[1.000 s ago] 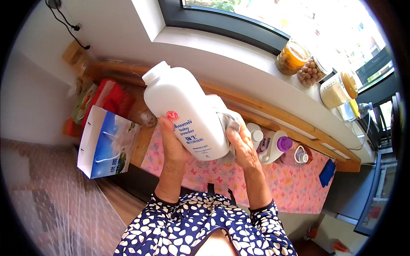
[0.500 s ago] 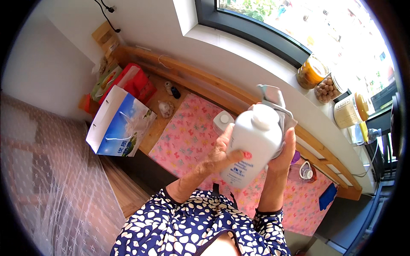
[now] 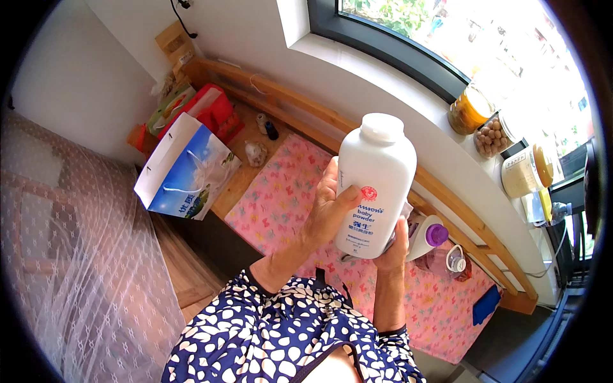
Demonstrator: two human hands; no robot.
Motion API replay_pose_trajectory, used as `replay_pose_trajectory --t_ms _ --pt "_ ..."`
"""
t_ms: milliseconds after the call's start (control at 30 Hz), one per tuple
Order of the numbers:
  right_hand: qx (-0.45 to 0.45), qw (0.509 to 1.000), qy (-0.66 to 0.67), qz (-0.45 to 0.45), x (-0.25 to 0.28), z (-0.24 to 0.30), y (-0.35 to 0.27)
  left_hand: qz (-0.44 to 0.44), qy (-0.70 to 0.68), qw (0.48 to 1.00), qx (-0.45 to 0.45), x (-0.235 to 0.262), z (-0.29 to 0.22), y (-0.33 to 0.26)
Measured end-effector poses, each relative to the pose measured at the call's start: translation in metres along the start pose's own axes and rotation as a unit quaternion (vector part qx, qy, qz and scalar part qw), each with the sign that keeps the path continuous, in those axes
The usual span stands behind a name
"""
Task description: The person wipes several plastic containers and bottles on a windowsill using a cloth. They handle a small bottle, a yellow container, a large jar, and a white bottle, wiping each one individually before placing them back on the sill. The person also wipes the windowsill surface itself.
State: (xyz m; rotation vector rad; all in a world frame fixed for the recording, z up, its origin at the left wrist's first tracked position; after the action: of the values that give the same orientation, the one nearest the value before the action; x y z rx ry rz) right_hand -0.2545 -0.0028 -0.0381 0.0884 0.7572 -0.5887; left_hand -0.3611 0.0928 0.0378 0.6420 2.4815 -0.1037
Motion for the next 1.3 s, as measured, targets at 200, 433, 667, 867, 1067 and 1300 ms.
replay_pose_trajectory --t_ms 200,433,667,867,1067,1300 --pt "0.094 0.995 0.003 -0.01 0.002 0.009 -0.019 0.011 0.027 0.999 -0.025 -0.011 -0.002 0.006" --pt "0.29 0.94 -0.166 -0.075 -0.04 0.021 -0.026 -0.064 0.172 0.96 -0.212 -0.014 -0.037 -0.004" --pt "0.48 0.816 -0.32 0.04 -0.11 0.038 -0.025 0.033 0.141 0.989 -0.044 0.027 -0.023 0.011" --pt "0.379 0.883 -0.276 -0.036 -0.145 0.072 0.02 0.119 0.066 0.991 0.007 0.042 -0.022 0.009" --pt "0.238 0.934 -0.263 -0.045 -0.179 0.073 0.048 0.116 0.119 0.986 0.006 0.082 -0.022 0.023" --pt "0.571 0.729 -0.377 0.001 -0.228 0.048 -0.004 0.091 0.1 0.99 -0.048 0.081 -0.073 0.038"
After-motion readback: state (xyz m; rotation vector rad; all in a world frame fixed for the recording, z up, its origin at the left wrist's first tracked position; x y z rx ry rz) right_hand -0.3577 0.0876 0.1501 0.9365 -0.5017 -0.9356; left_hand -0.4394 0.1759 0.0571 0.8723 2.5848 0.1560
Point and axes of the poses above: each hand's wrist, its own y-axis towards the middle knuckle, its own x-axis out of the back of the hand, z = x × y, the point moved 7 cm from there along y, towards the middle knuckle, and after that the axes turned 9 degrees about -z, right-handed, at the moved point
